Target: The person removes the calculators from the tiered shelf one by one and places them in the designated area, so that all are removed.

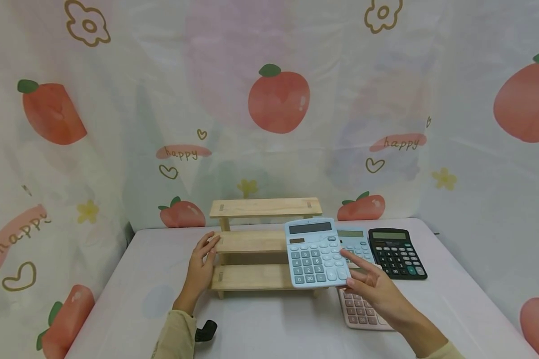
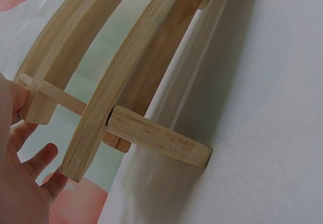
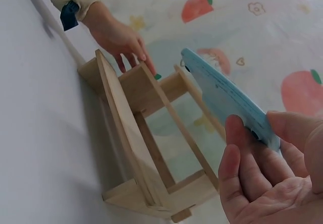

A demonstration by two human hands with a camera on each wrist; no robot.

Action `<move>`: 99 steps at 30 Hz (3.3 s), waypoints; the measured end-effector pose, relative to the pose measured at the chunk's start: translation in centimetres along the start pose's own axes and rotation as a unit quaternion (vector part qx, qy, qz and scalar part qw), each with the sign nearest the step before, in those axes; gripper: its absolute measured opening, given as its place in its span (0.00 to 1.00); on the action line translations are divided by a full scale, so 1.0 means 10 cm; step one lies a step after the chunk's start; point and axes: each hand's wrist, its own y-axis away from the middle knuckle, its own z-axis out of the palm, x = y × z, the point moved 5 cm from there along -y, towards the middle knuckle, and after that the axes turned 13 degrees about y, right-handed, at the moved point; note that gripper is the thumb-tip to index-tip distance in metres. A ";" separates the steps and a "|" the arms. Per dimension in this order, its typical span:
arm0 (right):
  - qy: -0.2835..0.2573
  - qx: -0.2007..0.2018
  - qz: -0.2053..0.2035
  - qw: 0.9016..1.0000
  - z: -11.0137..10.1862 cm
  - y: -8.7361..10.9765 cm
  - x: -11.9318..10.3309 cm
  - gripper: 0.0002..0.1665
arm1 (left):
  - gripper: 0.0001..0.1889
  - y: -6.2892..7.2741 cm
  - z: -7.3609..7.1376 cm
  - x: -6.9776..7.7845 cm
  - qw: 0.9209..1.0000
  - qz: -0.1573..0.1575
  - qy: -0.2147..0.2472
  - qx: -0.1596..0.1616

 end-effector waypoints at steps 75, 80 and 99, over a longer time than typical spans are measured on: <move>-0.059 0.116 0.102 0.986 -1.04 0.97 0.87 0.33 | 0.19 0.01 -0.01 0.00 1.000 -0.011 -0.002 0.000; -0.042 0.134 0.137 0.981 -1.09 1.02 0.92 0.31 | 0.19 0.00 0.00 -0.01 1.000 -0.002 -0.005 0.001; -0.050 0.128 0.135 0.981 -1.32 1.24 1.02 0.31 | 0.20 0.01 0.00 -0.02 1.000 -0.009 0.005 0.002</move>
